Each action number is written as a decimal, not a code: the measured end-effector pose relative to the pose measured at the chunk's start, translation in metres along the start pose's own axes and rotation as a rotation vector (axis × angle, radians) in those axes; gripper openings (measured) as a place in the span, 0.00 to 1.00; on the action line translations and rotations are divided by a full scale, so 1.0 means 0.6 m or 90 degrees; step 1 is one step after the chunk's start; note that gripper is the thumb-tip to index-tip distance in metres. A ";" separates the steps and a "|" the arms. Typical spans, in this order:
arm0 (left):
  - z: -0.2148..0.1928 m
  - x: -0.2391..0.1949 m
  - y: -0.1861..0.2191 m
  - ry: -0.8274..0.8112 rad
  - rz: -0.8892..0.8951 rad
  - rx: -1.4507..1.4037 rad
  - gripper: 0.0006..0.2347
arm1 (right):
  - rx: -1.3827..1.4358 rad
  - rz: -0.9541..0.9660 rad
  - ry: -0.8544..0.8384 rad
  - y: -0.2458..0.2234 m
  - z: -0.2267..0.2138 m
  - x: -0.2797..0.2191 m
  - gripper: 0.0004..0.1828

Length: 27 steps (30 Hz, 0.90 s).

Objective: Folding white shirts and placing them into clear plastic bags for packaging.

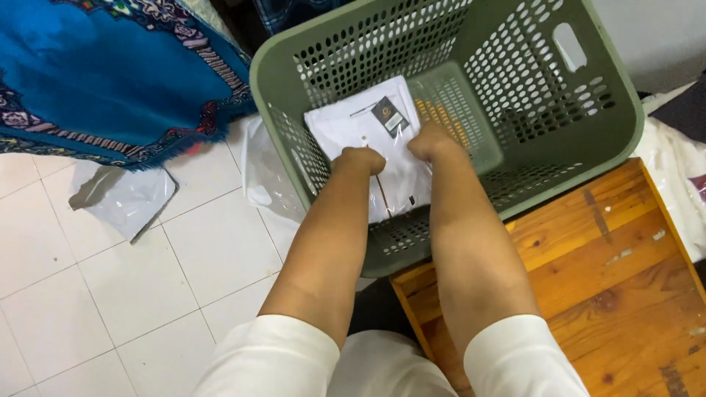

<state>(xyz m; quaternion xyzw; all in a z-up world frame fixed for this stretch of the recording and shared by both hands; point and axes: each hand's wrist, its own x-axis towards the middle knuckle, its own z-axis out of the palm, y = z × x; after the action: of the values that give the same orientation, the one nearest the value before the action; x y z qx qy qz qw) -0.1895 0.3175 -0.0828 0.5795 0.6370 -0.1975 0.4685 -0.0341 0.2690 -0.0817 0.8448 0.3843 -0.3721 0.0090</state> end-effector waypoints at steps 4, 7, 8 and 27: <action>0.023 0.013 -0.011 -0.024 -0.008 0.054 0.24 | -0.001 -0.024 -0.068 -0.003 0.000 -0.021 0.37; 0.010 -0.008 0.002 -0.032 0.009 0.096 0.24 | -0.002 -0.056 -0.086 0.010 0.008 -0.010 0.42; 0.002 -0.017 0.007 -0.035 0.018 0.119 0.24 | 0.001 -0.075 -0.090 0.015 0.012 -0.002 0.45; 0.055 -0.251 0.123 0.317 0.526 0.154 0.23 | 0.119 -0.382 0.455 0.278 -0.031 -0.331 0.26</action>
<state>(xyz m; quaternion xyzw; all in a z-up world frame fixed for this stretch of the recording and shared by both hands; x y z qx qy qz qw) -0.1257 0.2263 0.0471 0.8630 0.4196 0.0767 0.2706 0.0017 0.0293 0.0129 0.7689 0.5552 -0.0775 -0.3074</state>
